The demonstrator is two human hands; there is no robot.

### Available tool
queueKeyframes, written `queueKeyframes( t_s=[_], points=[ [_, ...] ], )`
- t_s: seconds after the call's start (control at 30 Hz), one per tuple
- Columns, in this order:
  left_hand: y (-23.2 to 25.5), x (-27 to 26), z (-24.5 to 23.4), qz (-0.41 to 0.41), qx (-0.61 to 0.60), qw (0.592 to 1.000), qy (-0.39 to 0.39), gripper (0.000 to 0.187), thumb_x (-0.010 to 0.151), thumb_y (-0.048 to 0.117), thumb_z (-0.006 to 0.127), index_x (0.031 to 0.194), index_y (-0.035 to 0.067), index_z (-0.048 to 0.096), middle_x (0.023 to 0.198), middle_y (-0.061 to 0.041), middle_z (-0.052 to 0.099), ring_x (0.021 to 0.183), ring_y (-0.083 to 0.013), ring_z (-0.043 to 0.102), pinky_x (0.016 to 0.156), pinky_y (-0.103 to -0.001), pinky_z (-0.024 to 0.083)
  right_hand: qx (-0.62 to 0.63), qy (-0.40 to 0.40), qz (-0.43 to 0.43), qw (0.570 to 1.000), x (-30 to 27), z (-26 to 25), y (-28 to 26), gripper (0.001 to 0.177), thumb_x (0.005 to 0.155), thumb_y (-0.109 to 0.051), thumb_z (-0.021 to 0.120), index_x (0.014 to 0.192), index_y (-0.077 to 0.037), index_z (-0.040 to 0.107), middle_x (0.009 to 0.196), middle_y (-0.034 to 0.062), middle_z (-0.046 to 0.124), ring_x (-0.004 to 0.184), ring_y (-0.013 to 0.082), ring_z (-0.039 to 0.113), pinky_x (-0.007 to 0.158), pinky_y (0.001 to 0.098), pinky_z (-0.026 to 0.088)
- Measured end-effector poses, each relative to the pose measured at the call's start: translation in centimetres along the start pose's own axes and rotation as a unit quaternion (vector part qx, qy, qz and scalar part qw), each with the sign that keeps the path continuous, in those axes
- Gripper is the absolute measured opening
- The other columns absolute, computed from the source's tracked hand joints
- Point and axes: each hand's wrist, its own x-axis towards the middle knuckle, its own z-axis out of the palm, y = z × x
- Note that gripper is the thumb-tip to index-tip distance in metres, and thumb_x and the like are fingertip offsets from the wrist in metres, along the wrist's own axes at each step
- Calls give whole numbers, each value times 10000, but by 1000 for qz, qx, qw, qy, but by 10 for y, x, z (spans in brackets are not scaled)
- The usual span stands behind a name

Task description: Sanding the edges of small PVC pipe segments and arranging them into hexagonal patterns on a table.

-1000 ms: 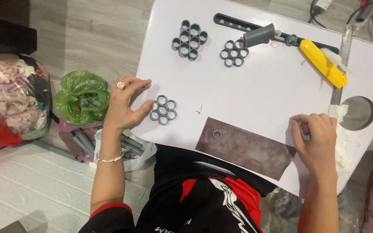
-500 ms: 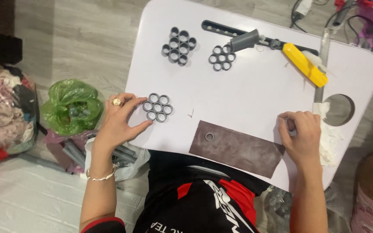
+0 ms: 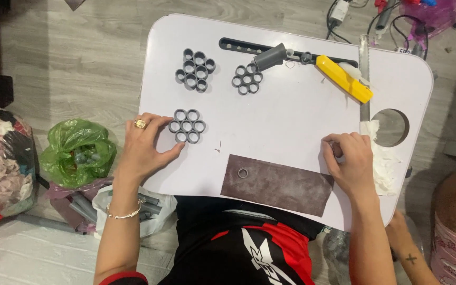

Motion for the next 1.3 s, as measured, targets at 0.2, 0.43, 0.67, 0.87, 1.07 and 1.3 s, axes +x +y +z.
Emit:
queueKeyframes(
  t_s=[0.2,0.43,0.67,0.87,1.07,1.3],
  points=[
    [3,4,2,49,-55,997,4,402,854,248,915,1160,36,763,904,-74,684,896,-263,680,847,-361,544,6,-3,-2,1000,1,-4,-4,18,1047,-89,745,1064,-94,747,629,-1,548,710,192,576,865,331,456],
    [-7,1,12,47,-44,997,35,46,962,158,837,955,151,792,848,13,699,851,-184,684,806,-288,563,-2,11,-4,1000,0,1,0,27,1053,-88,747,1072,-107,747,624,-16,558,708,174,580,855,322,464],
    [-3,0,15,38,-50,997,37,61,956,168,852,941,143,799,823,11,709,845,-186,680,831,-298,555,-2,39,22,999,6,-4,-6,355,1009,-191,832,1287,-11,704,707,51,596,706,224,609,800,363,503],
    [-4,1,18,31,-45,997,45,68,963,179,851,940,142,799,819,12,710,840,-179,679,836,-296,540,-27,67,49,996,24,-3,-14,620,940,-304,939,1328,93,664,707,81,573,656,250,604,719,385,500],
    [-1,1,17,39,-47,997,54,66,949,152,856,933,133,794,806,0,709,831,-195,681,846,-306,536,-82,81,70,991,40,6,-10,680,941,-349,958,1335,126,672,724,84,582,668,252,583,706,382,404],
    [-3,1,18,58,-41,995,63,88,927,146,875,938,159,790,813,23,708,842,-179,680,856,-298,534,-59,83,57,993,38,10,-2,575,960,-315,944,1301,70,687,754,38,534,727,221,543,769,363,364]
  ],
)
